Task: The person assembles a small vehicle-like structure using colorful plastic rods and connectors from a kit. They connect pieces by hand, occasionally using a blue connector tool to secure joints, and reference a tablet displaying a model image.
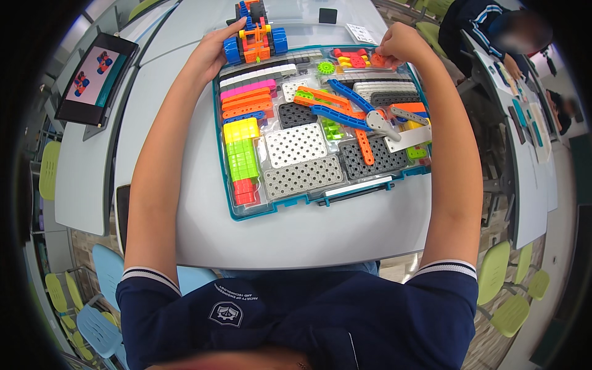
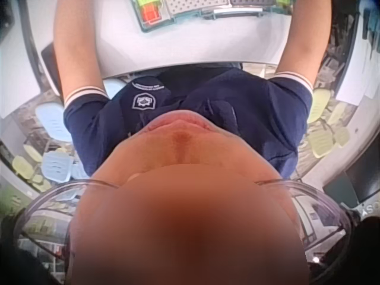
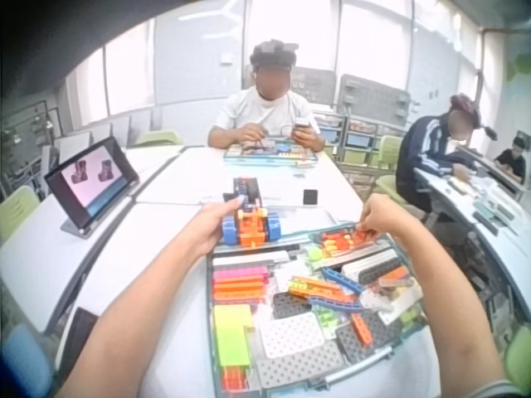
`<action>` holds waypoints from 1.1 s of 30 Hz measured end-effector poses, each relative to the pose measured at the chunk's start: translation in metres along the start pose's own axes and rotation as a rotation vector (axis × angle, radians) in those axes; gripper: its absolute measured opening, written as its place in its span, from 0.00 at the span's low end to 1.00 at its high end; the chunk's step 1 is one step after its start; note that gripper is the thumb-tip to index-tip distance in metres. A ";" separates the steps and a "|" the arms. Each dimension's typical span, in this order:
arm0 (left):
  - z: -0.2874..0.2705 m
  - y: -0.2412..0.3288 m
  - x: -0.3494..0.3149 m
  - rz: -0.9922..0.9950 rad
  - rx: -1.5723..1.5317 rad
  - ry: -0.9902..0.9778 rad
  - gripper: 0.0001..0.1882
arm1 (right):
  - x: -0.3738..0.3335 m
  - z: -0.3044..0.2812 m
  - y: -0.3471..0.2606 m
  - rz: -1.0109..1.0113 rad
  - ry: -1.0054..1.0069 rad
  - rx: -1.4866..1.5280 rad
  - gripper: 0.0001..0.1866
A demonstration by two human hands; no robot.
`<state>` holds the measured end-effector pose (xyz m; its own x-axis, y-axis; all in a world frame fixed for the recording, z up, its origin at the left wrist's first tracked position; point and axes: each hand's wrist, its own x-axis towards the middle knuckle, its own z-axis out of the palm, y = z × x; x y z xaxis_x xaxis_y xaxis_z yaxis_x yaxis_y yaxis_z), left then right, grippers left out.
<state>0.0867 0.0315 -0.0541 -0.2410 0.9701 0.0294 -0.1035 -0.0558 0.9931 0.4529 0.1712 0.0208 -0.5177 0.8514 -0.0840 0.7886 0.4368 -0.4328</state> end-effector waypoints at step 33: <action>-0.002 -0.004 0.003 0.014 -0.067 -0.056 0.27 | 0.043 0.067 -0.114 -0.546 0.165 0.265 0.20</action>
<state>0.0842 0.0342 -0.0581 -0.1886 0.9807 0.0515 -0.1650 -0.0834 0.9828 0.3181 0.1387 0.0068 -0.7477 0.5686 0.3429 0.3045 0.7526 -0.5839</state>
